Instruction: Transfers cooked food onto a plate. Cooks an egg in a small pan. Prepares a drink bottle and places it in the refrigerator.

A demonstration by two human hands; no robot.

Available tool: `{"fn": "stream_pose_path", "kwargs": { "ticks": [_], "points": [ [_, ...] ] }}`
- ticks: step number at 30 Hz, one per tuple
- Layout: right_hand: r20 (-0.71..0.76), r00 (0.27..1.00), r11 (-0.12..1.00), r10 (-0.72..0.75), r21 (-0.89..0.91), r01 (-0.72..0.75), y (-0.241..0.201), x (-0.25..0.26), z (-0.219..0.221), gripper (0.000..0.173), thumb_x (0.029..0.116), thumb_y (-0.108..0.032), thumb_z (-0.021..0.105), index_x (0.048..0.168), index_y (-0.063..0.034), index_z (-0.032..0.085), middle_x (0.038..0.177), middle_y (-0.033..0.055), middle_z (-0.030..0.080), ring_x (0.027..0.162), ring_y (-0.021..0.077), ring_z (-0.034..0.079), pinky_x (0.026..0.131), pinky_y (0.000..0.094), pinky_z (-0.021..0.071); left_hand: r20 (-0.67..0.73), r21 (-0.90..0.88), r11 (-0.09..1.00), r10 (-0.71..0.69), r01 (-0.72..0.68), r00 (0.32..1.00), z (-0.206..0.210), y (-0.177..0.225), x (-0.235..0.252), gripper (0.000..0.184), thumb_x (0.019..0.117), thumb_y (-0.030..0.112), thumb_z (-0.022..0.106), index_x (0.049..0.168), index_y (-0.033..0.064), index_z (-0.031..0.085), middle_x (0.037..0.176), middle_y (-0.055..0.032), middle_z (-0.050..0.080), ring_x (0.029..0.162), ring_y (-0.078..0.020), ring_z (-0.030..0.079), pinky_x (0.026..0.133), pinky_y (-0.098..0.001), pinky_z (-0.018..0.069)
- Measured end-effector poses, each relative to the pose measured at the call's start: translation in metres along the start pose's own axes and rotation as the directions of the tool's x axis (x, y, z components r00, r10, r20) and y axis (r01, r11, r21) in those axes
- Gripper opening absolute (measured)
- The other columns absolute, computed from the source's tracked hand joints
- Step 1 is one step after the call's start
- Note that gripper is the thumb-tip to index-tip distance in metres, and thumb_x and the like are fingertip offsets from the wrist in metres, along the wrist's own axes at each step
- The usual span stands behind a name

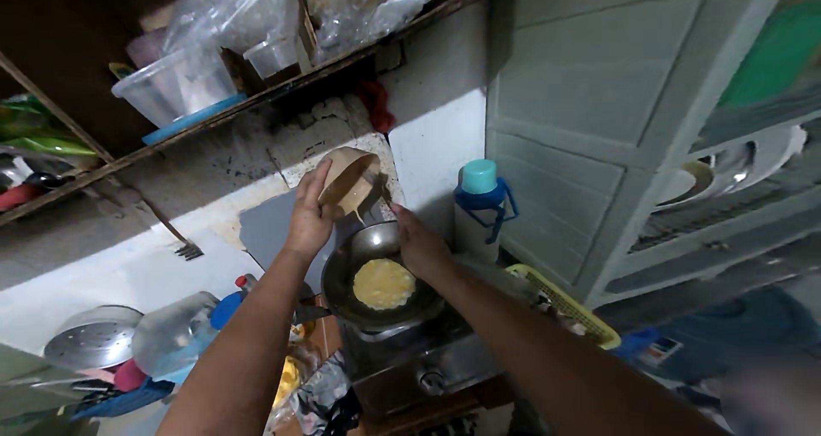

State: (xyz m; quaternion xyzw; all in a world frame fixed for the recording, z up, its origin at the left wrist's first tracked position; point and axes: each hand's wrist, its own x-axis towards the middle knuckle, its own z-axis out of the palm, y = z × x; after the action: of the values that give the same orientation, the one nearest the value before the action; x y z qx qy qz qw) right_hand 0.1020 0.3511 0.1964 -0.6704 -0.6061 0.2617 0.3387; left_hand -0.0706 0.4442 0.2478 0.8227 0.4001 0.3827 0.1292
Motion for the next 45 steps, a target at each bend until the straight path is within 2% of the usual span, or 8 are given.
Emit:
{"fn": "stream_pose_path", "kwargs": {
  "ticks": [3, 6, 13, 16, 18, 26, 41, 45],
  "points": [
    [0.099, 0.995, 1.000, -0.028, -0.007, 0.029, -0.001, -0.003, -0.001, 0.053, 0.1117, -0.009, 0.034, 0.164, -0.0145, 0.025, 0.153, 0.0211, 0.050, 0.137, 0.0389, 0.052, 0.114, 0.0545, 0.0402, 0.010, -0.001, 1.000, -0.001, 0.001, 1.000, 0.002, -0.003, -0.002, 0.074, 0.0937, -0.010, 0.052, 0.159, 0.0216, 0.036, 0.160, -0.0202, 0.031, 0.105, -0.0292, 0.067, 0.076, -0.0432, 0.0598],
    [0.028, 0.999, 1.000, 0.019, -0.024, -0.019, -0.002, -0.003, -0.001, 0.056, 0.1112, -0.009, 0.037, 0.165, -0.0171, 0.023, 0.136, 0.0271, 0.060, 0.122, 0.0447, 0.061, 0.103, 0.0592, 0.0472, -0.019, -0.029, 1.000, -0.008, 0.008, 1.000, 0.003, -0.005, -0.002, 0.078, 0.0919, -0.011, 0.053, 0.160, 0.0233, 0.034, 0.160, -0.0194, 0.031, 0.113, -0.0308, 0.064, 0.080, -0.0451, 0.0597],
    [0.043, 0.999, 0.999, 0.031, -0.041, -0.029, -0.005, -0.005, 0.001, 0.062, 0.1087, -0.006, 0.040, 0.166, -0.0200, 0.020, 0.137, 0.0255, 0.060, 0.121, 0.0438, 0.062, 0.102, 0.0589, 0.0480, -0.071, -0.143, 0.988, -0.069, 0.059, 0.995, 0.006, -0.005, -0.008, 0.078, 0.0934, -0.012, 0.051, 0.161, 0.0212, 0.030, 0.161, -0.0195, 0.030, 0.107, -0.0294, 0.068, 0.079, -0.0446, 0.0613],
    [0.142, 0.989, 0.998, -0.047, -0.034, 0.052, -0.004, -0.004, 0.001, 0.054, 0.1119, -0.010, 0.035, 0.165, -0.0178, 0.024, 0.150, 0.0205, 0.053, 0.135, 0.0385, 0.054, 0.113, 0.0546, 0.0408, -0.067, -0.158, 0.984, -0.096, 0.085, 0.993, 0.003, -0.006, -0.009, 0.079, 0.0932, -0.013, 0.050, 0.161, 0.0230, 0.030, 0.162, -0.0176, 0.030, 0.105, -0.0287, 0.068, 0.078, -0.0445, 0.0613],
    [0.070, 0.997, 0.999, -0.025, -0.023, 0.026, -0.005, -0.005, 0.001, 0.053, 0.1122, -0.011, 0.034, 0.164, -0.0167, 0.025, 0.142, 0.0254, 0.058, 0.128, 0.0429, 0.059, 0.107, 0.0578, 0.0445, -0.078, -0.186, 0.980, -0.090, 0.074, 0.993, 0.002, -0.010, -0.008, 0.080, 0.0925, -0.013, 0.049, 0.161, 0.0216, 0.029, 0.162, -0.0175, 0.029, 0.105, -0.0277, 0.069, 0.077, -0.0436, 0.0620],
    [0.034, 0.998, 0.996, -0.060, -0.063, 0.062, -0.003, 0.002, 0.002, 0.054, 0.1112, -0.009, 0.035, 0.164, -0.0130, 0.025, 0.143, 0.0262, 0.056, 0.128, 0.0440, 0.058, 0.107, 0.0591, 0.0443, -0.041, -0.048, 0.999, -0.009, 0.007, 0.999, -0.001, -0.008, -0.013, 0.077, 0.0924, -0.013, 0.050, 0.160, 0.0197, 0.033, 0.161, -0.0206, 0.030, 0.114, -0.0310, 0.064, 0.080, -0.0447, 0.0601],
    [0.105, 0.990, 0.992, -0.094, 0.089, 0.085, -0.011, 0.000, 0.005, 0.053, 0.1112, -0.008, 0.034, 0.164, -0.0154, 0.027, 0.152, 0.0206, 0.051, 0.138, 0.0379, 0.051, 0.114, 0.0554, 0.0389, -0.089, -0.131, 0.991, 0.011, -0.023, 0.996, -0.001, -0.006, -0.008, 0.078, 0.0914, -0.012, 0.052, 0.160, 0.0189, 0.032, 0.161, -0.0183, 0.031, 0.108, -0.0269, 0.067, 0.078, -0.0428, 0.0607],
    [0.029, 0.999, 0.986, -0.035, 0.163, 0.029, -0.016, -0.005, 0.003, 0.053, 0.1110, -0.007, 0.034, 0.163, -0.0148, 0.028, 0.142, 0.0243, 0.057, 0.126, 0.0406, 0.059, 0.106, 0.0567, 0.0450, -0.065, -0.246, 0.964, -0.125, 0.105, 0.990, -0.002, -0.001, -0.009, 0.080, 0.0927, -0.012, 0.048, 0.161, 0.0247, 0.028, 0.164, -0.0149, 0.028, 0.101, -0.0268, 0.071, 0.076, -0.0452, 0.0628]
  ]
}}
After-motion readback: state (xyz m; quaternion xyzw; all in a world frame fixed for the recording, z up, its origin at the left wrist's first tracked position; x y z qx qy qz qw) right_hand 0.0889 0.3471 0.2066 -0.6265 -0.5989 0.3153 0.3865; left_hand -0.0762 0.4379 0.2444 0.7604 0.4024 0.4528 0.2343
